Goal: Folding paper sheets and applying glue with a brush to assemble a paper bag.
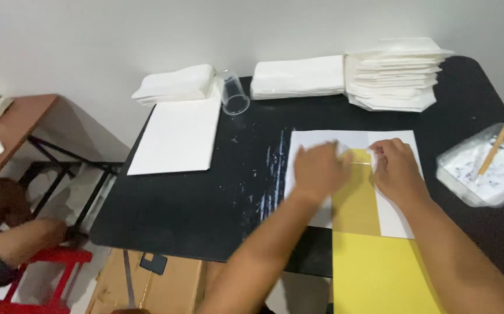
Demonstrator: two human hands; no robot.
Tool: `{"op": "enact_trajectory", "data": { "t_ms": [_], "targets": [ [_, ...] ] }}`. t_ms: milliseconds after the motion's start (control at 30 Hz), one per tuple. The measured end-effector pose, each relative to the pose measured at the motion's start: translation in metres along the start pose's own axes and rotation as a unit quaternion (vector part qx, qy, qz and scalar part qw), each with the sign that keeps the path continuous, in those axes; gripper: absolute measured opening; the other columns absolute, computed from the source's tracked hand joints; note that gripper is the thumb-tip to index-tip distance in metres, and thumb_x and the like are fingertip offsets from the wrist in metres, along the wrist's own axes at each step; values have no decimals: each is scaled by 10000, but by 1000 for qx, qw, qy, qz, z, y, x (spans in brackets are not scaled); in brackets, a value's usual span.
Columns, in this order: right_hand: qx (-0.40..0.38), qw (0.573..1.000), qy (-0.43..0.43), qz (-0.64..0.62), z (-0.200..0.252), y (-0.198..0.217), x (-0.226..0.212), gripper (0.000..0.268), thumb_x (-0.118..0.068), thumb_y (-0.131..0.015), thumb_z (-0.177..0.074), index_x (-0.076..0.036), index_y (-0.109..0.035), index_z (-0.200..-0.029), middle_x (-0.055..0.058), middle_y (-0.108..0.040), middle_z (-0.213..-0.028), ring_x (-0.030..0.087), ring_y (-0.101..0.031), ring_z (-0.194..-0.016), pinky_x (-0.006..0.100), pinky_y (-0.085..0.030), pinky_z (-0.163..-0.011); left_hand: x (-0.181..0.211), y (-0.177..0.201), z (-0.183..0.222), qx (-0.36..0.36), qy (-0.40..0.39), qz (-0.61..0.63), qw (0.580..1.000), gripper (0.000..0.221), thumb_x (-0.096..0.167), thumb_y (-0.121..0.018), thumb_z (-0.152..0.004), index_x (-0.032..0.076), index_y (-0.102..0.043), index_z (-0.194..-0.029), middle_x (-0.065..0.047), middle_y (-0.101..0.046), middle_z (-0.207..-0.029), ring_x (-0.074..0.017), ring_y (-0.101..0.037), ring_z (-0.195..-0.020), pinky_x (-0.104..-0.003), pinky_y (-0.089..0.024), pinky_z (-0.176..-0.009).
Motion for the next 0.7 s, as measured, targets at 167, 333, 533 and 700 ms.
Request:
{"op": "enact_trajectory", "data": {
  "t_ms": [167, 333, 533, 700],
  "targets": [
    [7, 1000, 5, -19, -1, 3, -12, 285, 5, -514, -908, -72, -644, -1149, 146, -598, -983, 434, -626, -995, 513, -478, -938, -30, 31, -58, 23, -35, -97, 994, 449, 423, -687, -843, 106, -753, -1155, -130, -744, -1057, -353, -706, -1047, -573, -424, -1067],
    [5, 999, 1, -32, -6, 17, -21, 260, 24, -515, -903, -57, -631, -1121, 161, -601, -955, 463, -624, -957, 539, -470, -890, -48, 9, -94, -138, -16, -55, 989, 336, 444, -730, -817, 194, -793, -1032, -87, -636, -1288, -352, -517, -1282, -619, -312, -1131],
    [-66, 991, -97, -65, -3, 27, -36, 292, 9, -446, -967, -67, -599, -1204, 118, -565, -1017, 367, -590, -1059, 452, -464, -954, -60, -2, -106, -242, 56, 19, 968, 288, 254, -684, -612, 243, -747, -893, 18, -747, -881, -312, -698, -1021, -606, -205, -1183],
    [-64, 990, -96, -86, -5, 30, -38, 270, 31, -444, -989, -51, -574, -1211, 130, -548, -1016, 371, -572, -1067, 451, -443, -959, -86, 2, -108, -250, 125, 60, 958, 383, 167, -830, -641, 190, -791, -1022, -61, -758, -946, -327, -734, -965, -473, -520, -905]
  ]
}}
Point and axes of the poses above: each hand's wrist, its own z-axis away from the middle knuckle, its own y-axis out of the back of the hand, x = y × z, the point moved 9 cm from there along -z, towards the middle knuckle
